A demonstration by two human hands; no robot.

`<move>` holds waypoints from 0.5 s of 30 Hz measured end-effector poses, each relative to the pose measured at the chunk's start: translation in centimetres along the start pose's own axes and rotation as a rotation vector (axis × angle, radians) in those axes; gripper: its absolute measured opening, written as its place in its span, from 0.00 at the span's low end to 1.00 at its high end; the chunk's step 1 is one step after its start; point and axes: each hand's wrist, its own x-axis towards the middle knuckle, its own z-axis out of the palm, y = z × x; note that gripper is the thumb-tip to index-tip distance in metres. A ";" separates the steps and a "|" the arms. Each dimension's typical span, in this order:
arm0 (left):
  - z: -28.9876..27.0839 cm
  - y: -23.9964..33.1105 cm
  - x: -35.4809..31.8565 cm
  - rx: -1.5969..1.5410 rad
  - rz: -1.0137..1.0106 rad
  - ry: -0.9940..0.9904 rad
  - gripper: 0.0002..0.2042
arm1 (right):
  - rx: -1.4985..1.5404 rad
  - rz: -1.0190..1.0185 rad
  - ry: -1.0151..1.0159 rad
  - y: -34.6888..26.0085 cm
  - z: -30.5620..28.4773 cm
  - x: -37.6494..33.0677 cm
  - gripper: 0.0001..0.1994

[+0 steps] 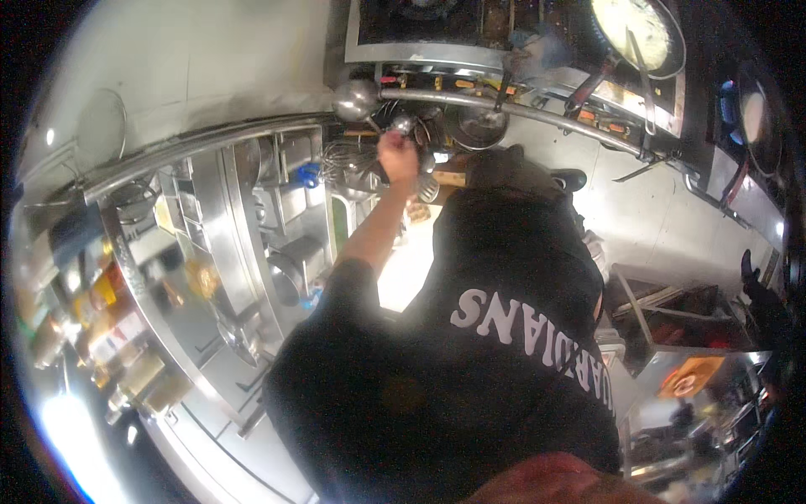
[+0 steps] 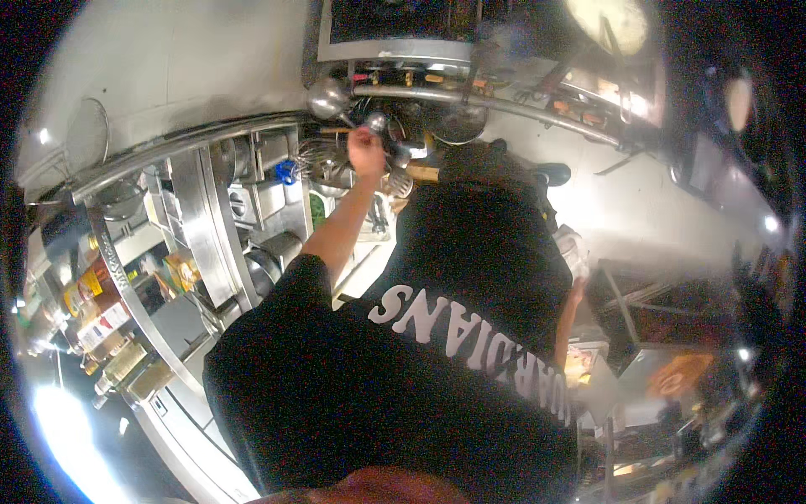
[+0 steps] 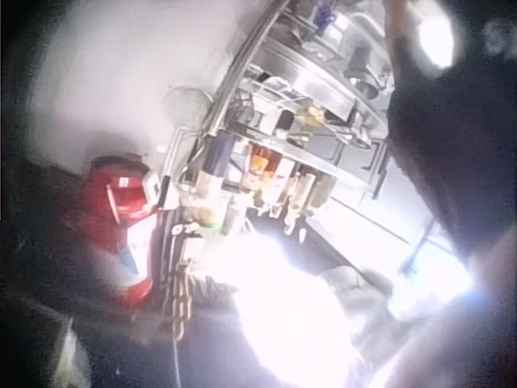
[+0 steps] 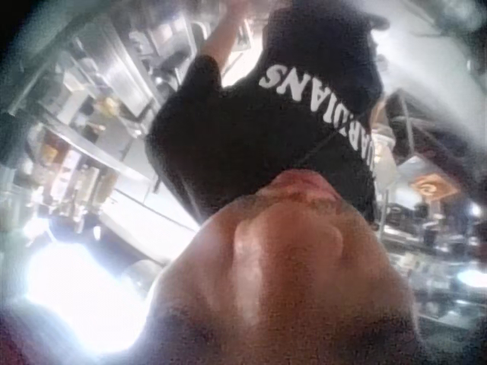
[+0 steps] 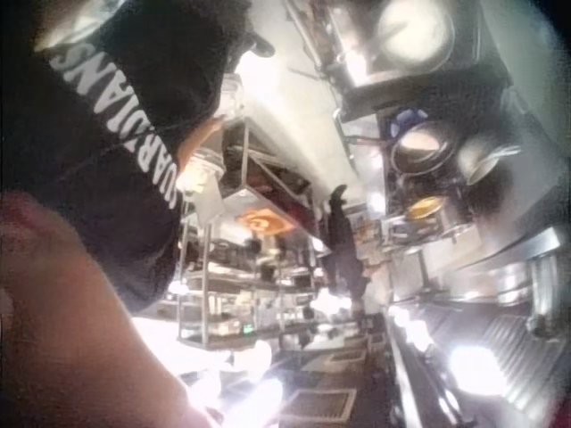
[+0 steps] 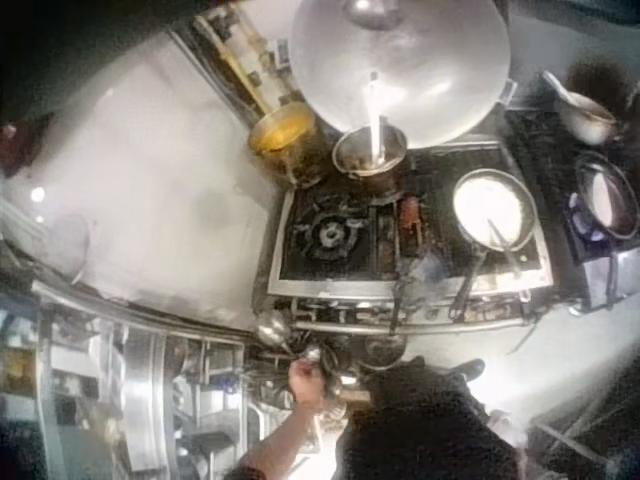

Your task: The person cooks fish and pasta on a stove. The person flips a piece of fish in a frying pan with a spatula, stirs a pot of pasta and sauce, and adds liquid from a small carton into the pasta pot.

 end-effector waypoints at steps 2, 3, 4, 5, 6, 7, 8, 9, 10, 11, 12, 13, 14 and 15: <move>-2.6 -4.2 1.4 0.100 0.041 0.129 0.10 | -0.052 0.020 -0.010 -1.1 0.0 -0.2 0.26; -4.0 -5.9 1.8 0.058 0.009 0.139 0.11 | -0.080 0.024 -0.020 -2.1 0.3 -0.3 0.26; -3.9 -5.6 1.6 0.040 -0.013 0.079 0.11 | -0.094 0.029 -0.006 -2.0 -0.1 -0.3 0.25; -5.2 -5.5 1.2 0.030 -0.043 0.059 0.10 | -0.128 0.026 -0.023 -3.5 0.7 0.1 0.25; -6.2 -5.3 0.5 0.038 -0.065 0.080 0.10 | -0.157 0.022 -0.042 -4.8 1.6 0.2 0.25; -4.1 -5.0 1.6 0.160 -0.018 -0.107 0.10 | -0.119 0.021 -0.006 -4.6 0.5 -0.2 0.25; -4.3 -5.8 1.6 0.306 0.003 -0.246 0.10 | -0.134 0.018 -0.015 -5.8 1.2 -0.2 0.25; -4.2 -6.5 1.2 0.310 -0.009 -0.244 0.10 | -0.146 0.009 -0.026 -7.0 2.0 -0.3 0.25; -4.4 -7.9 0.3 0.380 -0.132 -0.347 0.11 | -0.166 -0.014 -0.052 -8.4 3.3 -0.6 0.25; -4.1 -8.8 -0.6 0.445 -0.252 -0.461 0.12 | -0.166 -0.044 -0.074 -9.4 4.4 -1.2 0.25; -3.0 -8.3 -1.6 0.517 -0.311 -0.461 0.15 | -0.170 -0.067 -0.077 -9.5 4.7 -1.8 0.26; -3.1 -8.7 -2.3 0.521 -0.314 -0.461 0.15 | -0.176 -0.091 -0.101 -9.9 5.6 -2.5 0.27; -3.2 -9.3 -3.1 0.579 -0.314 -0.482 0.14 | -0.179 -0.149 -0.145 -10.1 6.0 -2.6 0.30; -3.5 -10.1 -3.7 0.639 -0.317 -0.500 0.14 | -0.181 -0.150 -0.147 -10.4 6.5 -2.6 0.30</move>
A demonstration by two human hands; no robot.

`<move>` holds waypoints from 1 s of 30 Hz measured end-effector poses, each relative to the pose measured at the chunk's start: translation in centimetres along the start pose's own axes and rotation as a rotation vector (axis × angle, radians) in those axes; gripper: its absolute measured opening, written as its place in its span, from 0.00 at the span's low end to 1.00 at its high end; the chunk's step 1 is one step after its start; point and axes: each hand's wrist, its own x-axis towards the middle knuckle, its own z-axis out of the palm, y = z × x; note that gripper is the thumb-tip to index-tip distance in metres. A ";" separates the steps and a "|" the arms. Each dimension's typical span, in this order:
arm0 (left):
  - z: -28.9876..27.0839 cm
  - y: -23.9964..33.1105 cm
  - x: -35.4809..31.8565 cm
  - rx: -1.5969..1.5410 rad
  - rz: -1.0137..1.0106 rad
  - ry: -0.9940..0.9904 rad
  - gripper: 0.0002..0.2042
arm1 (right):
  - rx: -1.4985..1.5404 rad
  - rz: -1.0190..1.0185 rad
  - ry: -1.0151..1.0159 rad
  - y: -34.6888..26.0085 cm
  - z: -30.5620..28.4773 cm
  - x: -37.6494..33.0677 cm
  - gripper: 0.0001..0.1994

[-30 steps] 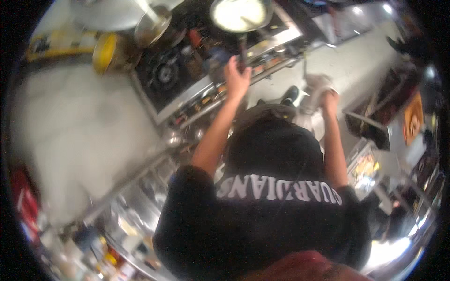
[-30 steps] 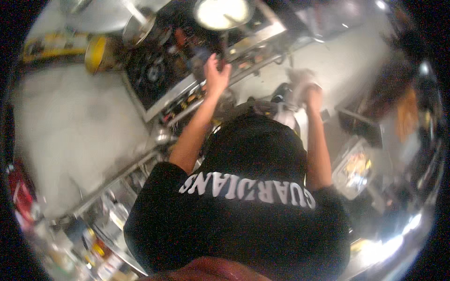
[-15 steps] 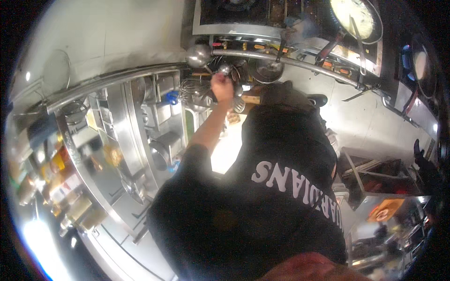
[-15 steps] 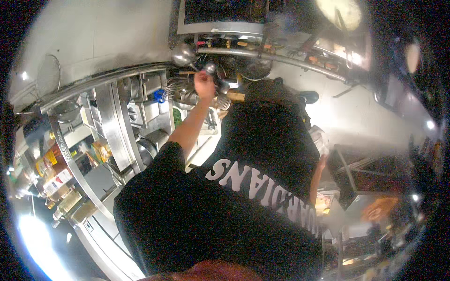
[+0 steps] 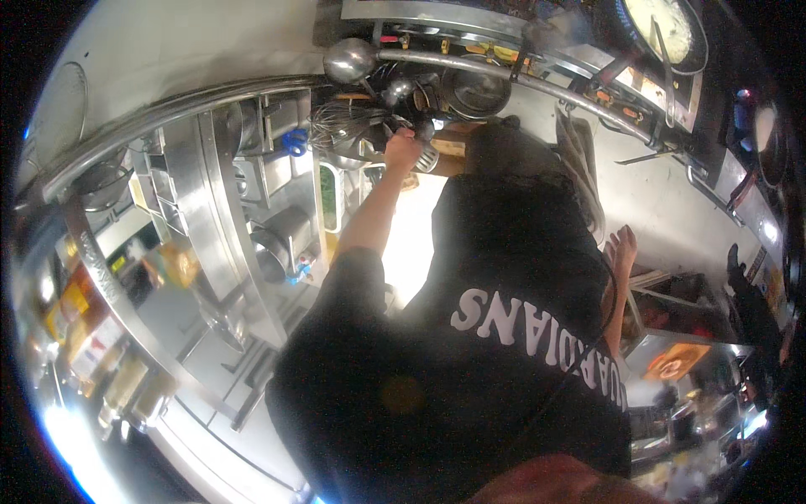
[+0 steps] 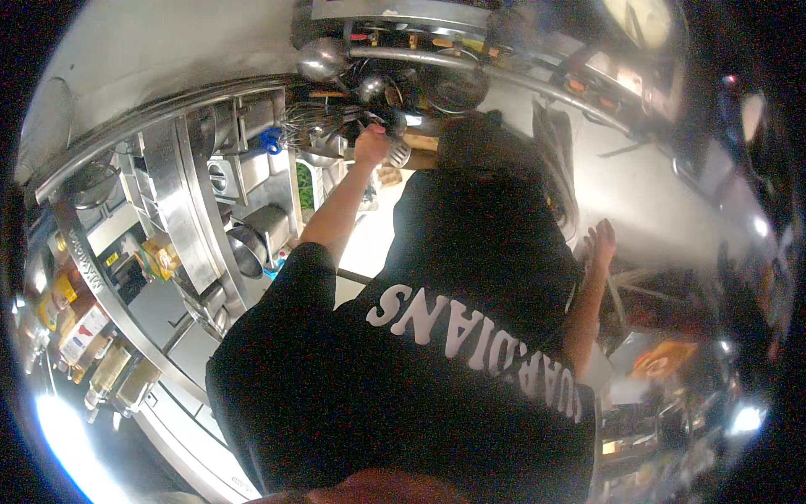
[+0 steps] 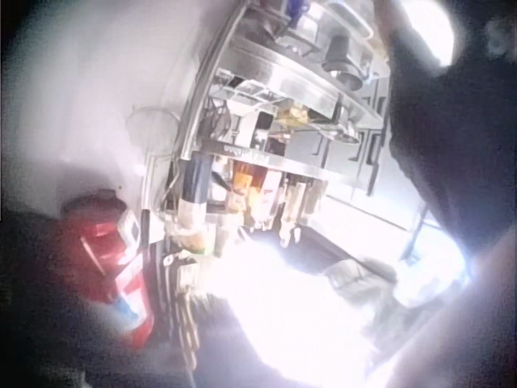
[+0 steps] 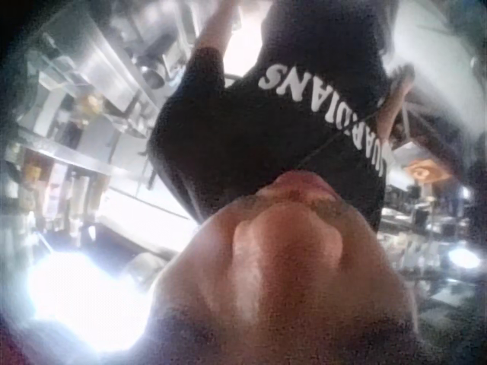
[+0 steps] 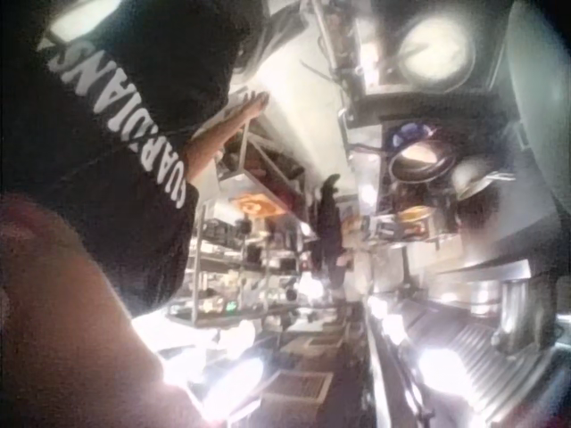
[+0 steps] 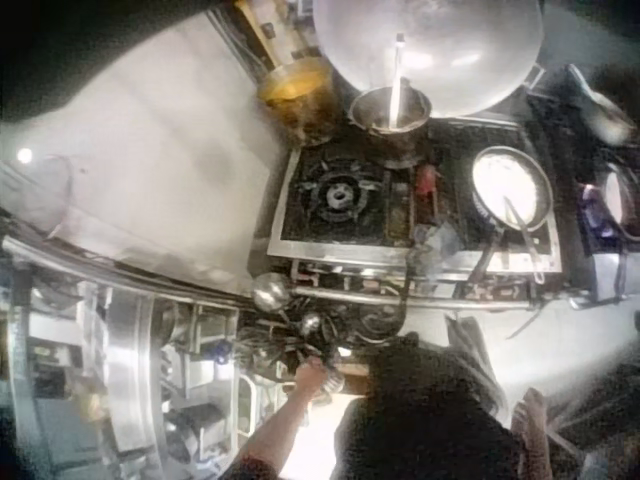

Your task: The person cooks fish and pasta on a stove. The person flips a piece of fish in a frying pan with a spatula, stirs a pot of pasta and sauce, and adds liquid from a small carton into the pasta pot.

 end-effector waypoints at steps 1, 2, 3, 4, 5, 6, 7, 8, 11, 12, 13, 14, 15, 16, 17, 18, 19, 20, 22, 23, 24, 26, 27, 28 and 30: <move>0.6 -0.5 0.1 -0.036 0.012 0.020 0.15 | 0.001 -0.036 -0.087 0.1 -0.5 0.4 0.29; 0.9 0.7 -0.3 -0.039 0.025 -0.003 0.15 | 0.002 -0.065 -0.151 1.4 -1.5 0.9 0.28; 1.2 1.8 -0.8 0.021 0.118 0.116 0.15 | 0.002 -0.063 -0.126 2.7 -2.5 1.2 0.28; 1.1 2.8 -1.1 0.086 0.213 0.243 0.15 | -0.286 -0.224 -0.089 4.2 -3.0 1.4 0.23; 0.8 2.2 -0.5 0.087 0.208 0.247 0.15 | -0.582 -0.387 -0.028 4.9 -2.6 1.7 0.19; 0.1 1.5 0.7 0.039 0.282 0.340 0.15 | -0.724 -0.421 0.007 5.4 -2.6 1.9 0.20; -0.7 0.3 1.7 -0.004 0.344 0.440 0.14 | -0.740 -0.389 -0.020 5.8 -1.9 2.1 0.20; -1.3 0.4 2.5 -0.004 0.337 0.437 0.14 | -0.702 -0.315 -0.041 6.6 -2.2 2.1 0.20; -2.2 3.0 4.9 -0.217 0.220 0.405 0.11 | -0.631 -0.173 -0.056 9.0 -3.8 1.8 0.21; -2.1 4.8 5.5 -0.237 0.213 0.338 0.11 | -0.628 -0.150 -0.045 9.8 -4.8 1.4 0.22; -1.6 6.4 6.0 -0.251 0.213 0.267 0.12 | -0.623 -0.124 -0.030 10.9 -5.8 0.7 0.22; -1.3 6.1 6.3 -0.246 0.221 0.270 0.12 | -0.615 -0.116 -0.038 11.3 -5.7 0.5 0.22; -1.7 3.7 6.6 -0.011 0.031 0.048 0.18 | -0.614 -0.132 -0.087 11.0 -4.5 0.8 0.23; -0.6 1.9 5.8 0.178 -0.014 -0.067 0.26 | -0.627 -0.148 -0.112 11.1 -4.1 0.8 0.23; 0.4 -0.6 4.8 0.364 -0.052 -0.186 0.33 | -0.661 -0.180 -0.150 11.3 -3.4 1.5 0.24; 3.1 0.9 2.5 0.402 0.044 -0.248 0.42 | -0.740 -0.235 -0.119 13.5 -5.8 1.2 0.24; 5.4 3.1 0.0 0.430 0.152 -0.313 0.51 | -0.990 -0.461 -0.092 15.9 -8.6 0.5 0.24; 6.8 0.8 -0.2 0.484 0.481 -0.213 0.45 | -1.239 -0.716 -0.072 16.3 -9.8 0.5 0.25; 6.6 -0.6 -0.5 0.338 0.533 -0.128 0.32 | -0.316 -0.226 -0.078 11.8 -0.9 -4.0 0.19; 4.8 0.5 -1.5 0.334 0.585 -0.093 0.29 | -0.300 0.025 -0.026 7.1 1.2 -6.8 0.19; 4.0 2.1 -3.6 0.294 0.638 -0.089 0.25 | -0.420 -0.152 0.047 10.3 -1.6 -4.1 0.21; 3.5 3.0 -3.8 0.462 0.841 0.092 0.21 | -0.369 -0.161 0.057 9.0 -2.8 -3.9 0.25; 1.4 4.2 -4.4 0.513 0.911 -0.049 0.21 | -0.651 -0.198 0.102 9.4 -3.0 -2.6 0.26; -0.4 4.1 -4.2 0.616 0.910 -0.039 0.20 | -0.522 -0.059 0.143 3.8 -0.8 -4.3 0.26; -5.6 6.9 -5.9 0.752 0.915 -0.113 0.20 | -0.480 -0.093 0.188 -0.4 0.0 -6.3 0.25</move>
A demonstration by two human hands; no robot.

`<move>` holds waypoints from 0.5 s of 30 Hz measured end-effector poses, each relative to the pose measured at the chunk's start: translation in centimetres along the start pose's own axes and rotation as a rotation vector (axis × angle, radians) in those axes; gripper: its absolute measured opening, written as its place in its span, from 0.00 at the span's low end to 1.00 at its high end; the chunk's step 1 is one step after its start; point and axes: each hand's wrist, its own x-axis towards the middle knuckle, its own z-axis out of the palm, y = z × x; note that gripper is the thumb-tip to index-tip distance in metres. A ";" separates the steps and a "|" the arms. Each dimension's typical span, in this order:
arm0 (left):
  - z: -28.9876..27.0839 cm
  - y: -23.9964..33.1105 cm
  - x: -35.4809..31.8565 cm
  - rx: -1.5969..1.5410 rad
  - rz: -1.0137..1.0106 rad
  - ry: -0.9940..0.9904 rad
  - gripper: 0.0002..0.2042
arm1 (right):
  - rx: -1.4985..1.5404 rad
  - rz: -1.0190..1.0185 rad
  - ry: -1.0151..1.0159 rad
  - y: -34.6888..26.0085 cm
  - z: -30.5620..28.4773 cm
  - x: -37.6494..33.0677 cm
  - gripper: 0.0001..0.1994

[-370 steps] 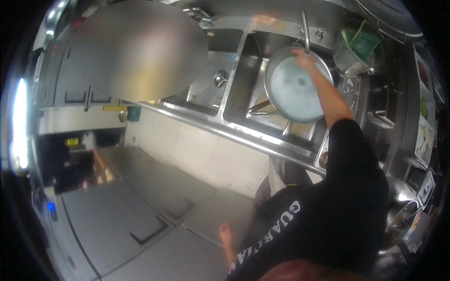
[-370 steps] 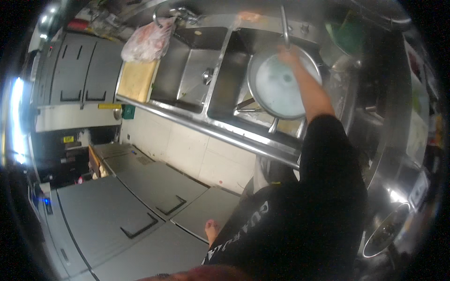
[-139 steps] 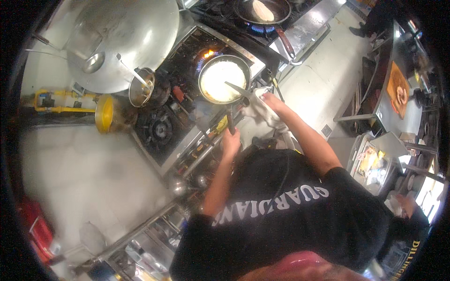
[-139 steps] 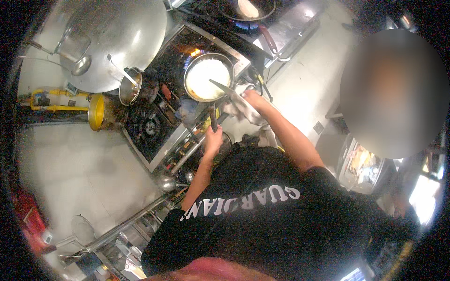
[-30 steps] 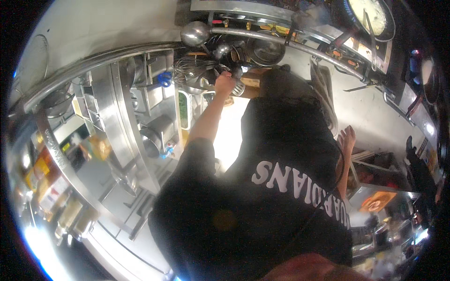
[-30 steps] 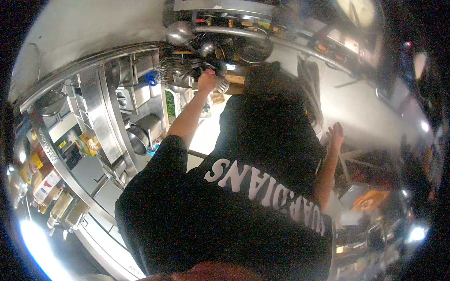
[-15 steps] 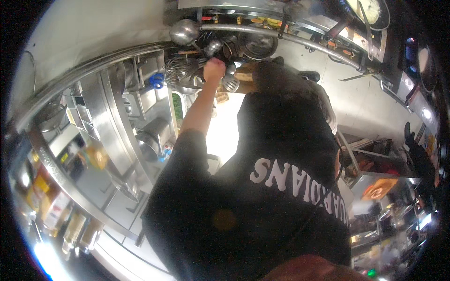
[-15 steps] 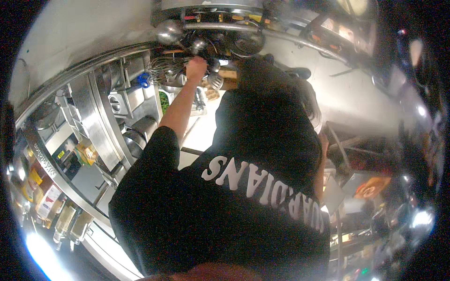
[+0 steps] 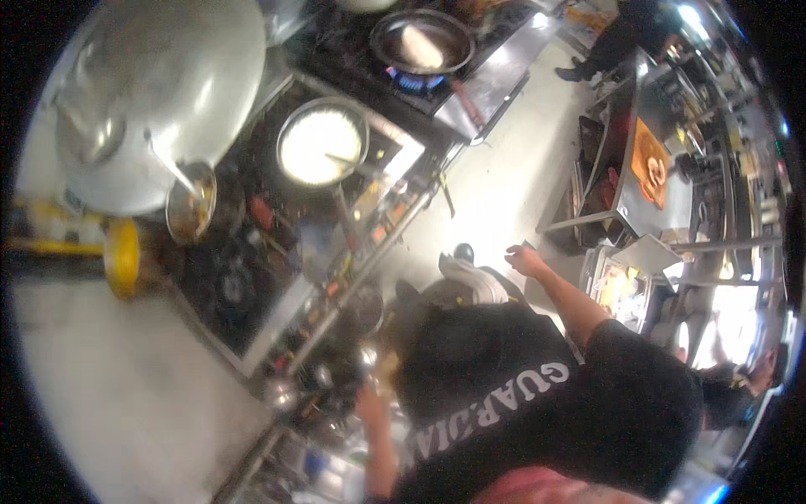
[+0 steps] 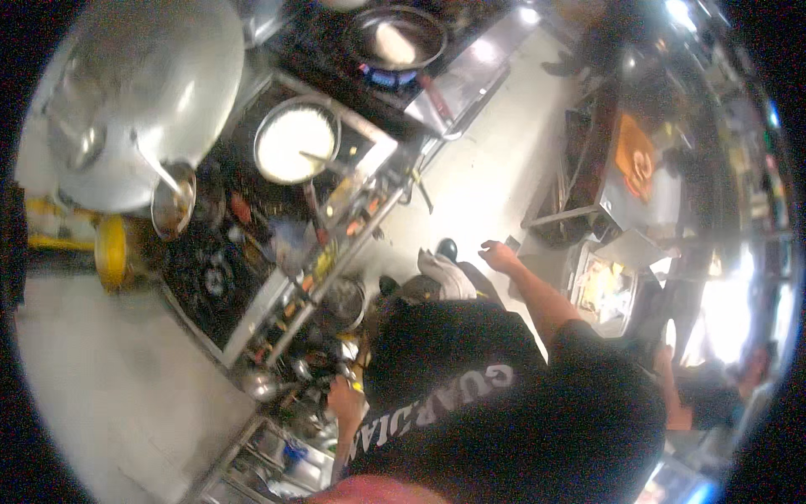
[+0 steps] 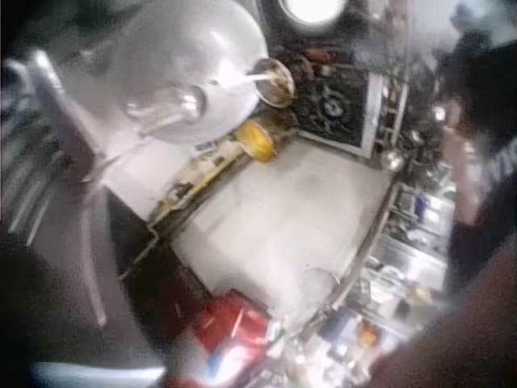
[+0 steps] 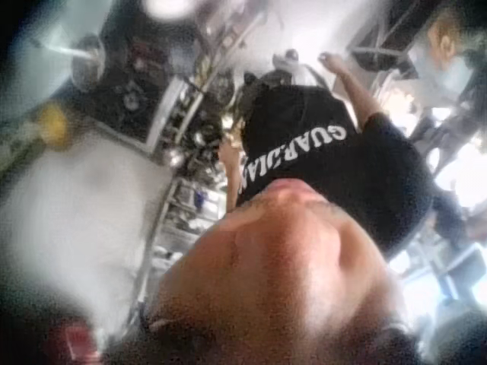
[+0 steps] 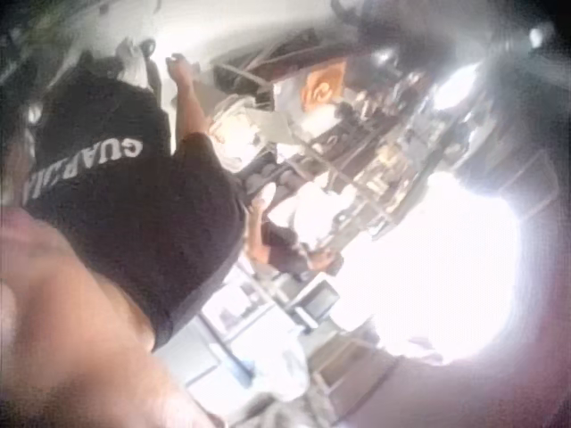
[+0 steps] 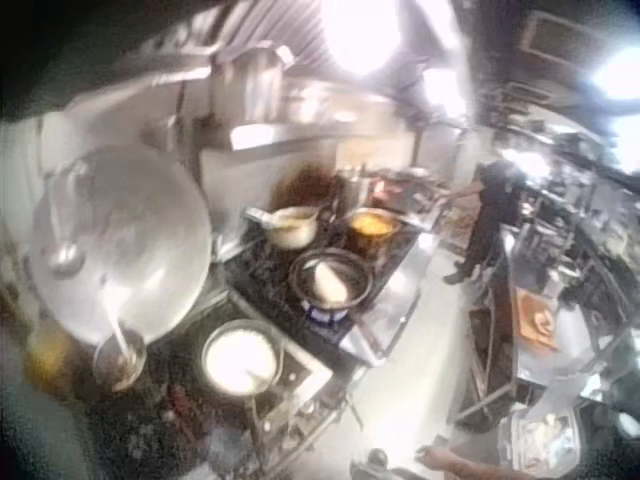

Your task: The person cooks fish and pasta on a stove. The person flips a piece of fish in a frying pan with a spatula, stirs a pot of pasta and sauce, and adds liquid from a small carton into the pasta pot.

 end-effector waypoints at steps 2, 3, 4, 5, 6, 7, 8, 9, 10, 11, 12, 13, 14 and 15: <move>-4.8 -1.5 0.8 0.045 0.082 -0.048 0.19 | 0.041 -0.090 0.077 -2.5 -1.0 -0.6 0.23; -10.8 -0.2 0.8 0.016 0.166 0.014 0.16 | 0.042 -0.192 0.119 -3.9 -1.3 -0.4 0.20; -14.7 -0.1 1.0 0.019 0.170 0.013 0.13 | 0.200 -0.166 0.033 -6.2 -2.4 -1.6 0.20; -19.1 0.6 2.4 0.046 0.229 0.093 0.11 | 0.297 -0.187 0.017 -7.9 -2.9 -2.0 0.21; -24.2 2.9 3.3 0.013 0.292 0.159 0.11 | 0.398 -0.204 0.002 -9.3 -3.3 -2.4 0.23; -29.3 5.2 4.0 -0.018 0.351 0.225 0.10 | 0.453 -0.294 -0.018 -10.8 -3.7 -2.6 0.24; -34.0 8.3 4.2 -0.118 0.404 0.271 0.11 | 0.502 -0.385 -0.038 -12.6 -4.1 -2.9 0.25; -37.1 10.7 4.7 -0.182 0.546 0.357 0.09 | 0.483 -0.555 -0.096 -14.4 -4.9 -3.5 0.27; -39.9 13.5 4.8 -0.178 0.564 0.381 0.08 | 0.452 -0.728 -0.150 -16.1 -6.2 -4.2 0.29; -42.2 17.3 4.3 -0.192 0.672 0.456 0.08 | 0.484 -0.809 -0.207 -16.9 -8.4 -6.5 0.30; -43.8 20.9 4.9 -0.204 0.786 0.528 0.07 | 0.522 -0.894 -0.258 -17.1 -9.7 -7.8 0.32; -44.7 24.9 5.5 -0.223 0.888 0.570 0.07 | 0.556 -0.886 -0.231 -16.3 -10.4 -7.8 0.32; -45.5 29.2 6.3 -0.246 0.979 0.610 0.07 | 0.480 -1.076 -0.024 -15.4 -11.1 -7.4 0.31; -45.5 33.1 7.6 -0.327 1.019 0.652 0.06 | 0.387 -1.264 0.183 -14.8 -12.0 -7.0 0.31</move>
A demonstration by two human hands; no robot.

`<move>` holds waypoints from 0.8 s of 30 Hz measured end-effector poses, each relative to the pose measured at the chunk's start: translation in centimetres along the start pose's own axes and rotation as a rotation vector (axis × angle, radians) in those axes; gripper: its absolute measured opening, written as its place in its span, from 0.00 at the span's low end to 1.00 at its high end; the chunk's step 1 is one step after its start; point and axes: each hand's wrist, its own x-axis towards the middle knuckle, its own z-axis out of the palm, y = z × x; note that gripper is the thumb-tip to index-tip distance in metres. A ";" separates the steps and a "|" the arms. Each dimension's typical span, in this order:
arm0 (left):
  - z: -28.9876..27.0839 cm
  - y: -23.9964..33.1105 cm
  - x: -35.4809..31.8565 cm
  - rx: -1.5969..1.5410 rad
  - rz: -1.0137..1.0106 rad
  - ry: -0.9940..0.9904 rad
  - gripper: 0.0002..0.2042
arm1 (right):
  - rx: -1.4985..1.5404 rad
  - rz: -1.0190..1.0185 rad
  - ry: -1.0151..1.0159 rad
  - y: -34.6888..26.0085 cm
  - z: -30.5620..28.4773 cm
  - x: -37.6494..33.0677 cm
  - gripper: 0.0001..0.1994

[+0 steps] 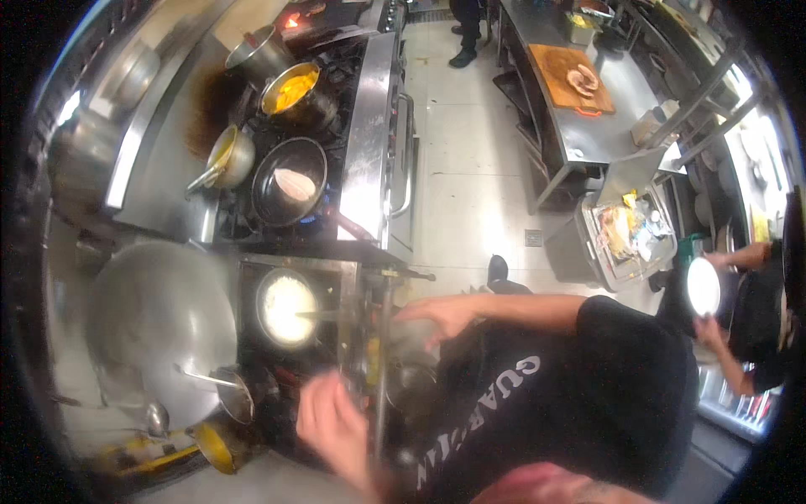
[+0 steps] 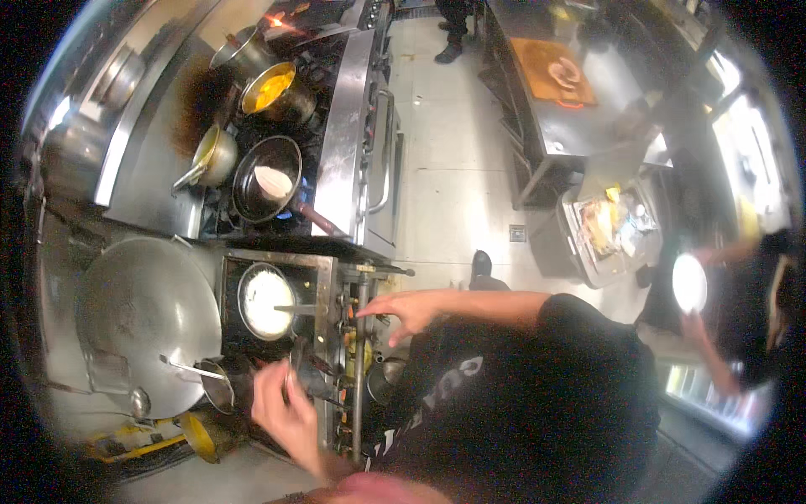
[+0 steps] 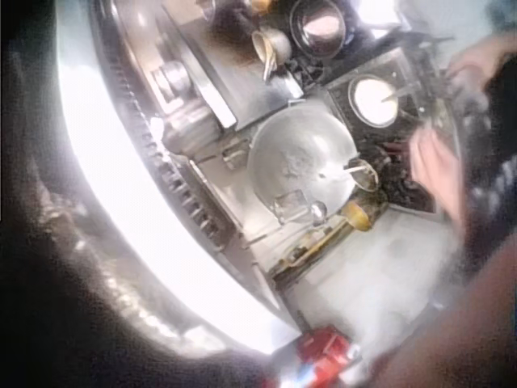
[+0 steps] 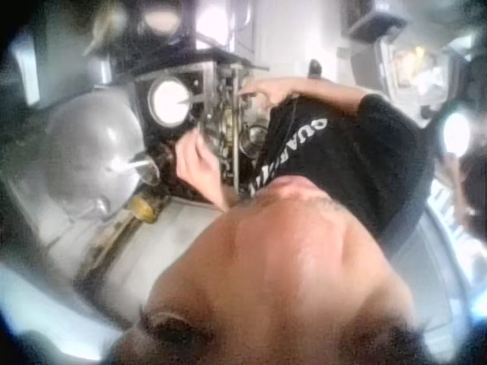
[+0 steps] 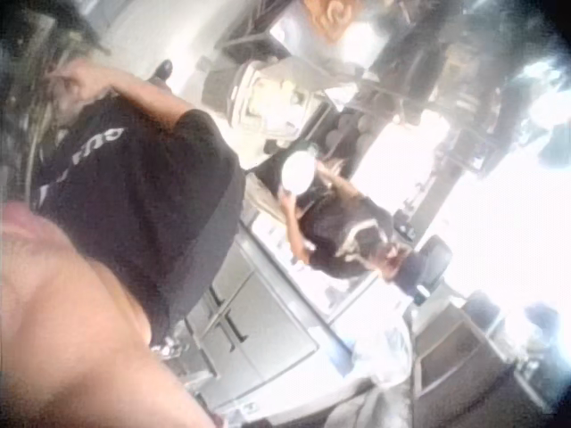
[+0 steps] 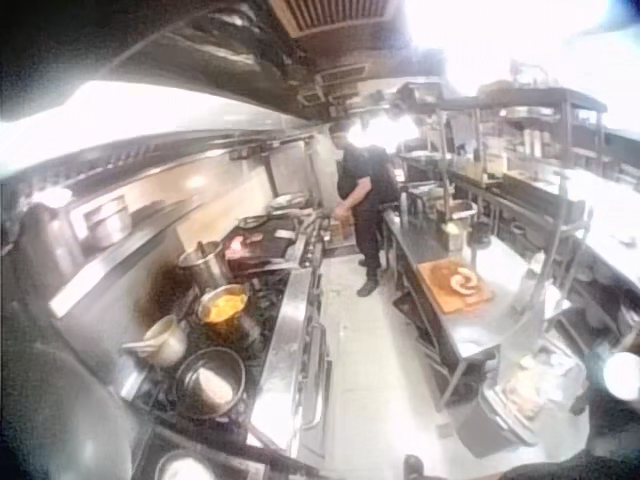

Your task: The person cooks fish and pasta on a stove. The person flips a piece of fish in a frying pan with a spatula, stirs a pot of pasta and sauce, and adds liquid from a small carton into the pasta pot.

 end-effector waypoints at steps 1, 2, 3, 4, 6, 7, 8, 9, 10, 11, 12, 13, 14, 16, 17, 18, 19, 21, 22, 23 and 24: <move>2.9 1.1 3.2 -0.075 0.026 0.091 0.06 | -0.002 -0.014 0.012 0.1 -2.0 -0.3 0.31; 5.0 1.9 6.1 -0.164 0.009 0.144 0.06 | -0.055 0.099 0.116 0.1 -4.9 -1.1 0.28; 7.1 2.8 9.0 -0.216 -0.011 0.188 0.06 | -0.111 0.221 0.224 0.4 -7.9 -2.3 0.25; 9.2 3.0 11.3 -0.321 -0.037 0.212 0.07 | -0.152 0.312 0.285 2.5 -9.9 -3.9 0.19; 14.1 3.8 16.1 -0.491 -0.183 0.222 0.09 | -0.288 0.424 0.352 3.2 -15.8 -6.9 0.17; 16.0 4.2 18.3 -0.605 -0.282 0.168 0.12 | -0.279 0.408 0.321 3.4 -18.3 -8.0 0.17; 18.4 4.0 20.3 -0.648 -0.318 0.169 0.15 | -0.303 0.425 0.396 3.6 -20.7 -8.7 0.17; 20.2 3.9 22.2 -0.691 -0.347 0.170 0.18 | -0.326 0.440 0.479 4.2 -22.9 -8.9 0.17; 21.6 4.6 24.1 -0.690 -0.354 0.177 0.18 | -0.243 0.474 0.516 5.0 -25.1 -9.2 0.18; 22.7 5.3 25.7 -0.666 -0.315 0.204 0.21 | -0.241 0.469 0.502 6.2 -26.9 -8.8 0.18; 23.5 5.7 27.1 -0.637 -0.277 0.232 0.24 | -0.218 0.497 0.569 7.8 -28.7 -8.1 0.18; 24.7 5.8 28.1 -0.641 -0.293 0.248 0.24 | -0.205 0.530 0.633 9.3 -30.7 -7.6 0.19; 25.7 5.6 29.0 -0.534 -0.279 0.244 0.25 | -0.215 0.524 0.611 10.7 -33.4 -6.6 0.19; 28.1 4.8 30.7 -0.399 -0.266 0.237 0.25 | -0.330 0.578 0.724 13.4 -39.3 -3.7 0.17; 29.3 4.2 31.3 -0.391 -0.280 0.254 0.25 | -0.328 0.565 0.704 14.6 -42.3 -1.7 0.17; 30.7 3.3 32.0 -0.347 -0.287 0.225 0.24 | -0.302 0.630 0.725 15.5 -45.5 0.4 0.18; 32.6 2.5 32.9 -0.315 -0.292 0.191 0.23 | -0.284 0.702 0.749 16.9 -48.6 2.3 0.18; 36.0 2.3 35.5 -0.324 -0.363 0.218 0.21 | -0.299 0.703 0.793 19.9 -54.1 6.4 0.20; 38.5 1.5 36.8 -0.369 -0.344 0.234 0.21 | -0.367 0.649 0.802 22.2 -57.2 8.6 0.22; 39.9 1.5 38.0 -0.404 -0.335 0.238 0.20 | -0.418 0.605 0.802 24.2 -59.6 10.5 0.24; 41.2 1.4 40.2 -0.401 -0.354 0.259 0.20 | -0.422 0.591 0.777 25.6 -62.0 13.1 0.24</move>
